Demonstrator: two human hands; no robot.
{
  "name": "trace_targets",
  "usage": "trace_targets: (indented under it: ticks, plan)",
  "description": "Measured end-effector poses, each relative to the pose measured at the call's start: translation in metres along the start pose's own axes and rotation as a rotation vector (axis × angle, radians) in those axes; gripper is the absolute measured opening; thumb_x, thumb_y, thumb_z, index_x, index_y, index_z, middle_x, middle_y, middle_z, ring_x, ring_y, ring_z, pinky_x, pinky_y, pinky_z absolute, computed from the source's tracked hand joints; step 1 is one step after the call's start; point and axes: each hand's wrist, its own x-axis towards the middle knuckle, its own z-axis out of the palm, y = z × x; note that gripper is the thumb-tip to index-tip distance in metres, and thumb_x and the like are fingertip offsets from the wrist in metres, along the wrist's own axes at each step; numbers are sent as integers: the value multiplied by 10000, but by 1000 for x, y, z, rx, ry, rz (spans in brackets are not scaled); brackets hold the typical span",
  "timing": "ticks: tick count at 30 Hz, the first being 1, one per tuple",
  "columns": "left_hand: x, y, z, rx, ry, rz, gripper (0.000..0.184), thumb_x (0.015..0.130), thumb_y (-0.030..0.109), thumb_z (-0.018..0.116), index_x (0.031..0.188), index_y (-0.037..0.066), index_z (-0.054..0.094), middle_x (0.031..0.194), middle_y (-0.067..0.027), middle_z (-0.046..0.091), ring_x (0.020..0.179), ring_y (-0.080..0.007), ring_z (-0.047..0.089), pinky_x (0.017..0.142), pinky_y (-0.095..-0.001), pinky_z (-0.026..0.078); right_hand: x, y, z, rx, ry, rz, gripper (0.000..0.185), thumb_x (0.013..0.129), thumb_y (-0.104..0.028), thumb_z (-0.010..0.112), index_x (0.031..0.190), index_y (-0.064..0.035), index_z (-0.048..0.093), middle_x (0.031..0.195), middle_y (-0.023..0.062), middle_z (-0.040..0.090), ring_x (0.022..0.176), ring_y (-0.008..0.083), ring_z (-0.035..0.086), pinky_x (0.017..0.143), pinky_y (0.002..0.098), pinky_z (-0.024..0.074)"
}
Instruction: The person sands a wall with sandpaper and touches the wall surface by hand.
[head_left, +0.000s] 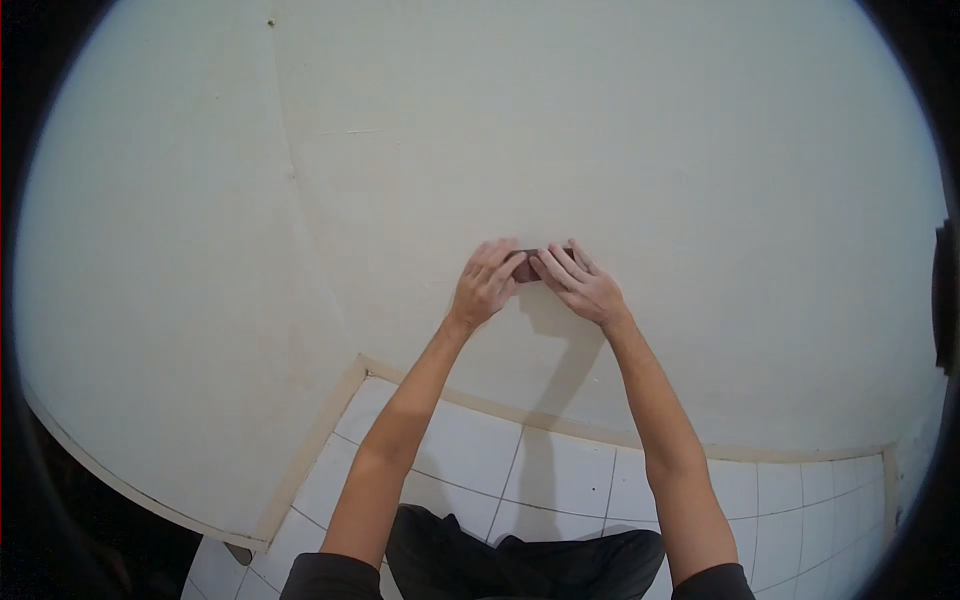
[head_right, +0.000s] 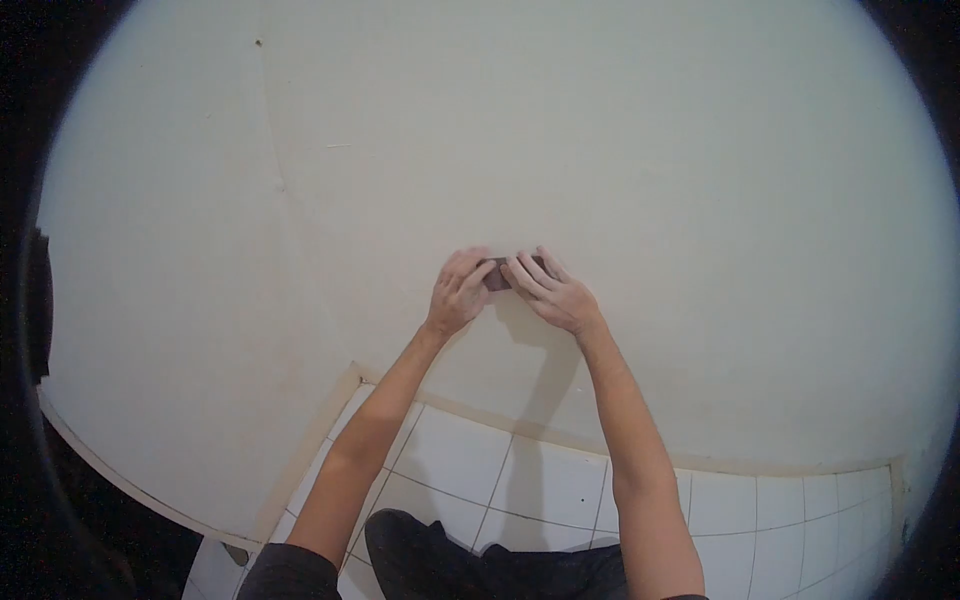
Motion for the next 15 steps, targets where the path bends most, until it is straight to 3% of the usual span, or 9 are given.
trace_targets:
  ticks: [4, 7, 10, 13, 15]
  plan:
    - [26, 18, -12, -185, 29, 36, 615, 733, 61, 836, 1297, 136, 602, 1369, -67, 600, 1289, -296, 588, 1115, -480, 491, -5, -1, 8, -50, 5, 27, 516, 899, -202, 613, 1409, -126, 635, 1348, 43, 577, 1293, 210, 551, 1200, 471, 437]
    - [26, 18, -4, -128, 34, 128, 559, 728, 63, 841, 1245, 121, 637, 1330, -53, 616, 1248, -291, 612, 1084, -462, 526, -8, -3, 13, -56, 26, 23, 543, 879, -208, 628, 1413, -113, 632, 1333, 40, 578, 1288, 212, 548, 1201, 465, 435]
    - [30, 18, -10, -87, 29, 164, 367, 797, 99, 820, 1144, 100, 700, 1269, -52, 647, 1254, -261, 614, 1080, -428, 527, -11, -3, 13, -69, -4, 12, 604, 867, -219, 663, 1455, -103, 588, 1355, 60, 573, 1301, 233, 547, 1207, 474, 422]
    - [23, 8, -25, 33, -62, 280, 268, 796, 80, 813, 1048, 80, 725, 1235, -64, 660, 1233, -271, 623, 1059, -422, 537, -5, -5, -2, 108, -20, 92, 646, 874, -221, 660, 1494, -91, 533, 1377, 91, 572, 1317, 261, 545, 1213, 484, 401]
    - [15, 0, -34, 28, -31, 233, 229, 788, 63, 812, 1001, 75, 731, 1235, -68, 662, 1220, -274, 626, 1030, -418, 544, -2, -4, -5, 93, -6, 60, 729, 834, -260, 666, 1517, -72, 493, 1401, 99, 561, 1325, 272, 534, 1221, 484, 385]
